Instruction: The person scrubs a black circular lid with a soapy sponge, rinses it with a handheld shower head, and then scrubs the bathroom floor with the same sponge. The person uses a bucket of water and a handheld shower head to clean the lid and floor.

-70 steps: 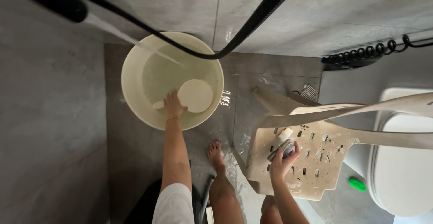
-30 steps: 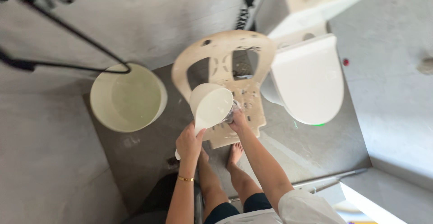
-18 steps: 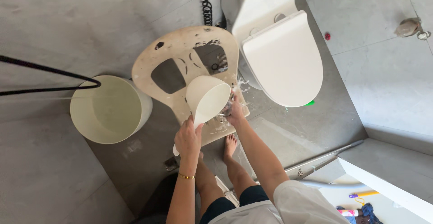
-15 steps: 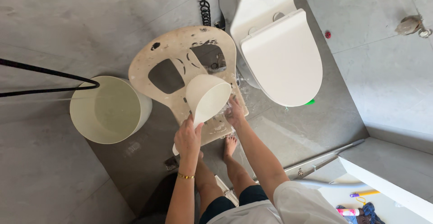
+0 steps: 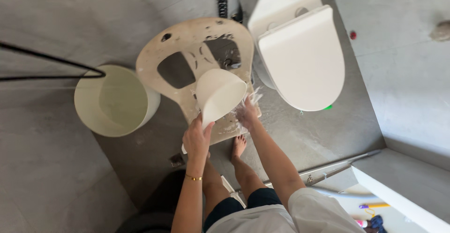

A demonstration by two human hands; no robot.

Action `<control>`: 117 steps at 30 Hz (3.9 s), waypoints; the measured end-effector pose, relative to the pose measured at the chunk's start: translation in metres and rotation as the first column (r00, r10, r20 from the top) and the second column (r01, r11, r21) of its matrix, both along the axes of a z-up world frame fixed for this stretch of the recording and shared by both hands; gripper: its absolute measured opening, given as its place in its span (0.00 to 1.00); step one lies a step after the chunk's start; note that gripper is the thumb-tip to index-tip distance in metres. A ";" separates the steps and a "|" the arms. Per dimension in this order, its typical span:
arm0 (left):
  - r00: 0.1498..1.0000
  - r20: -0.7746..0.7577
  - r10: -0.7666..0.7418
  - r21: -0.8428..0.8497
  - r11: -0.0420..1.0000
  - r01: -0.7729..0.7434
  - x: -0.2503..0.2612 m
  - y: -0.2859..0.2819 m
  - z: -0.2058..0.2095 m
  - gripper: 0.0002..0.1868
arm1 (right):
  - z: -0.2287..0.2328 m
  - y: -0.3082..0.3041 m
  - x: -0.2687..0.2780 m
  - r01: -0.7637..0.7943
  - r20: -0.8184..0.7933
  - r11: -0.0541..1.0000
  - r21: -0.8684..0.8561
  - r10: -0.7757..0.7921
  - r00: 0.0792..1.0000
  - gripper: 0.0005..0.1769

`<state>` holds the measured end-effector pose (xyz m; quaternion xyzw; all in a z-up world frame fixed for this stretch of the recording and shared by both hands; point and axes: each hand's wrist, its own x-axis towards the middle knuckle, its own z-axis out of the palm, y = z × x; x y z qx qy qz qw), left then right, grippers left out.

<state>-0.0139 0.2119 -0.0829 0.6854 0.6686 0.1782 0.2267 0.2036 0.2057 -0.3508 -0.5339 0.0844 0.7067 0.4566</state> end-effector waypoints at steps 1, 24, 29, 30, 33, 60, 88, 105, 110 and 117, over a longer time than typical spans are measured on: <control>0.998 0.035 0.055 -0.051 0.997 -0.053 -0.006 -0.002 -0.002 0.26 | 0.000 -0.001 -0.002 0.009 -0.014 1.000 0.018 -0.008 1.000 0.31; 0.739 -0.497 0.455 -0.198 0.770 -0.607 -0.387 0.062 -0.374 0.19 | 0.033 0.065 -0.224 -0.145 -0.324 0.942 0.302 0.244 0.914 0.29; 0.782 -0.576 0.238 -0.493 0.662 -0.564 -0.408 0.098 -0.464 0.14 | 0.017 0.075 -0.240 -0.140 -0.247 0.940 0.312 0.223 0.943 0.31; 0.825 -0.520 0.224 -0.559 0.641 -0.526 -0.409 0.102 -0.476 0.13 | 0.011 0.073 -0.240 -0.140 -0.245 0.936 0.324 0.226 0.943 0.31; 0.897 -0.323 0.303 -0.671 0.595 -0.442 -0.417 0.104 -0.493 0.15 | -0.008 0.070 -0.234 -0.197 -0.119 0.936 0.293 0.240 0.964 0.31; 0.974 0.071 0.214 -0.147 0.968 -0.202 -0.199 -0.028 -0.063 0.25 | -0.017 0.028 -0.210 0.064 -0.223 0.996 0.057 -0.049 0.974 0.30; 0.657 0.129 0.743 -0.211 0.668 -0.714 -0.357 0.008 -0.391 0.23 | -0.108 0.073 -0.222 -0.739 0.976 0.655 -0.156 -0.014 -0.218 0.35; 0.316 0.688 0.654 -0.445 0.723 -0.528 -0.087 -0.115 -0.266 0.13 | -0.044 0.024 -0.130 -0.313 0.138 0.950 0.019 0.307 0.942 0.08; 0.268 0.643 0.718 -0.454 0.639 -0.621 -0.045 -0.165 -0.244 0.12 | -0.023 0.011 -0.099 -0.365 0.490 0.921 -0.139 0.384 0.783 0.22; 0.118 0.587 0.801 -0.470 0.455 -0.756 -0.053 -0.244 -0.199 0.11 | 0.009 -0.011 -0.103 -0.404 0.621 0.912 0.075 0.274 0.734 0.15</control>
